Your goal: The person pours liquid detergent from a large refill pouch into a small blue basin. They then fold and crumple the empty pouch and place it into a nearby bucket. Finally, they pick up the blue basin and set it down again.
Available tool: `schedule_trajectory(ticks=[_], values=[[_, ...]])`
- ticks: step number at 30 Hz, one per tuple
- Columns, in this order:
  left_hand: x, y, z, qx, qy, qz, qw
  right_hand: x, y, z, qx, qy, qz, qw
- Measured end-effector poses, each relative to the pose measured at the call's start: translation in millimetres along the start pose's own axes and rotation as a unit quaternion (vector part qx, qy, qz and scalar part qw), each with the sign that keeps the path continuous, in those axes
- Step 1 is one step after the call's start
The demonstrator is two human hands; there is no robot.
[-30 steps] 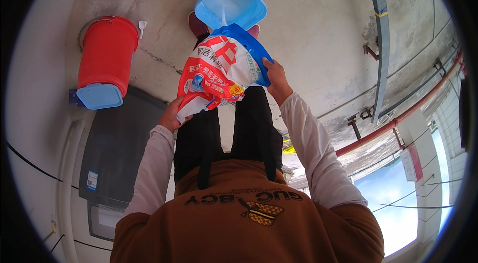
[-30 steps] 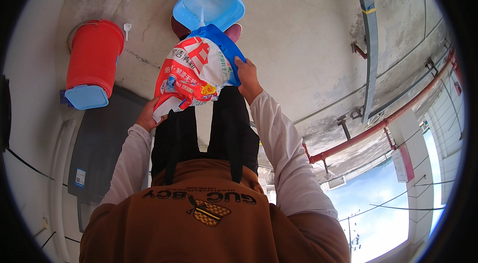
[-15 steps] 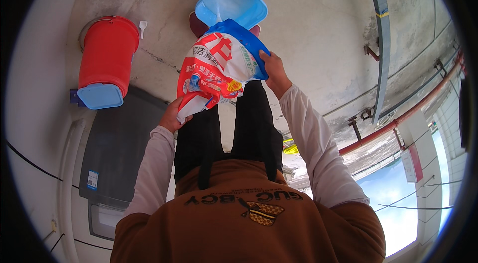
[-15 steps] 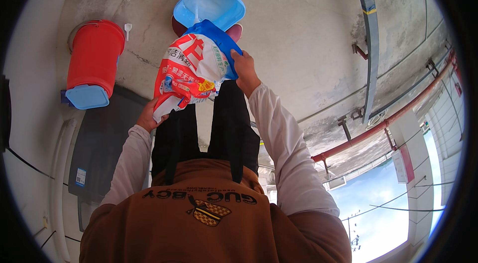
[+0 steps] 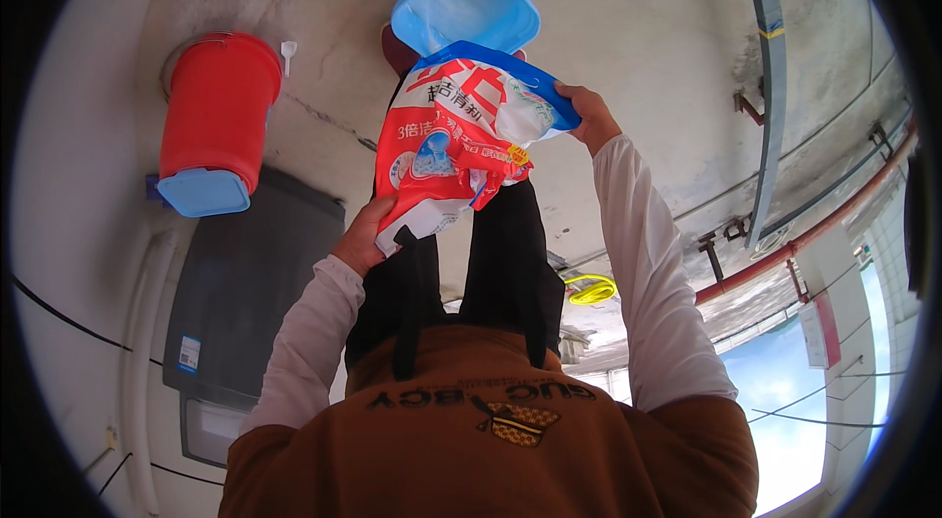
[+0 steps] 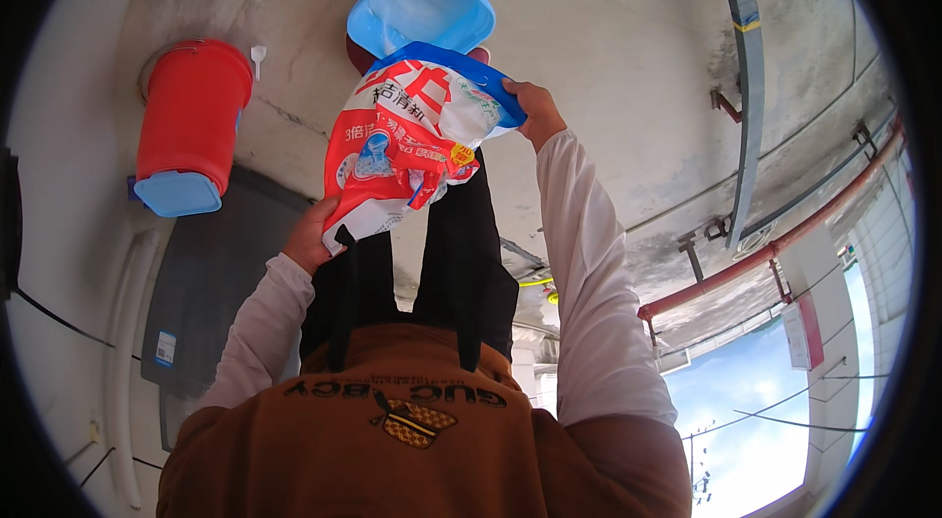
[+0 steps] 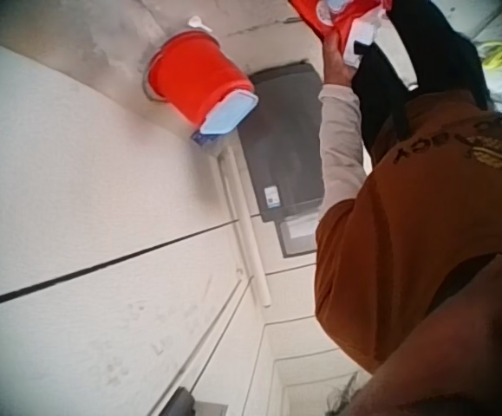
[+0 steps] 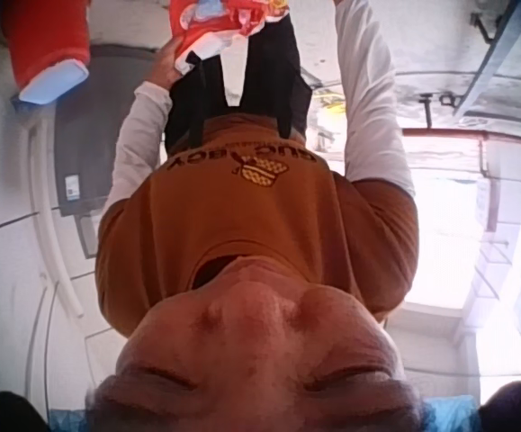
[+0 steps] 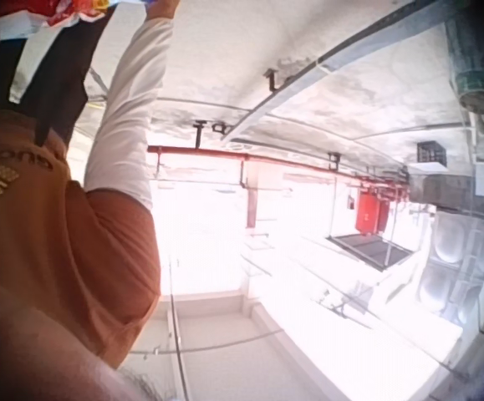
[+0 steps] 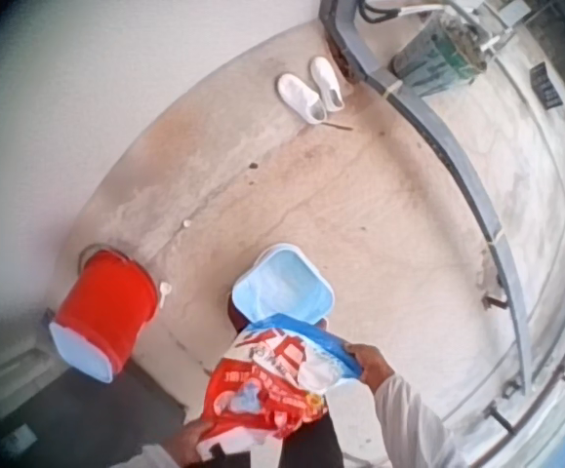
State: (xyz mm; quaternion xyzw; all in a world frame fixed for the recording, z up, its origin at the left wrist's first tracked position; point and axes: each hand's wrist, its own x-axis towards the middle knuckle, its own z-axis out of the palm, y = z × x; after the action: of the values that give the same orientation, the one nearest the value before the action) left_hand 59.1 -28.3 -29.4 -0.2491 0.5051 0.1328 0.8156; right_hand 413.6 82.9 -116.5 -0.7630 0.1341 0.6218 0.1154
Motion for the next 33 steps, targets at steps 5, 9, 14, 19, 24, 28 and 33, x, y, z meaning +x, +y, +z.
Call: schedule_trajectory(ticks=[5,9,14,19,24,28,33], values=[[-2.3,1.1,13.9,-0.016,-0.051,0.004,0.999,29.1,20.3,-5.1,-0.079,0.041,-0.066,0.994],[0.9,12.9,15.2,0.033,-0.031,-0.025,0.999,33.9,33.1,-0.4,-0.107,0.058,-0.066,0.99],[17.6,14.9,22.4,0.018,-0.038,-0.034,0.999,58.6,55.2,-9.1,-0.069,0.078,-0.038,0.994],[48.6,12.7,28.2,0.078,-0.048,-0.049,0.995,101.5,92.0,-35.3,0.079,0.025,-0.012,0.997],[59.5,12.2,21.8,0.103,-0.054,-0.059,0.991,111.1,116.5,-19.7,0.152,0.031,-0.005,0.988],[57.1,16.4,26.9,0.103,-0.059,-0.056,0.991,104.8,138.8,-0.7,0.154,0.016,-0.071,0.985],[57.6,14.3,26.2,0.098,-0.08,-0.059,0.99,92.6,154.0,13.3,0.186,-0.248,-0.053,0.949]])
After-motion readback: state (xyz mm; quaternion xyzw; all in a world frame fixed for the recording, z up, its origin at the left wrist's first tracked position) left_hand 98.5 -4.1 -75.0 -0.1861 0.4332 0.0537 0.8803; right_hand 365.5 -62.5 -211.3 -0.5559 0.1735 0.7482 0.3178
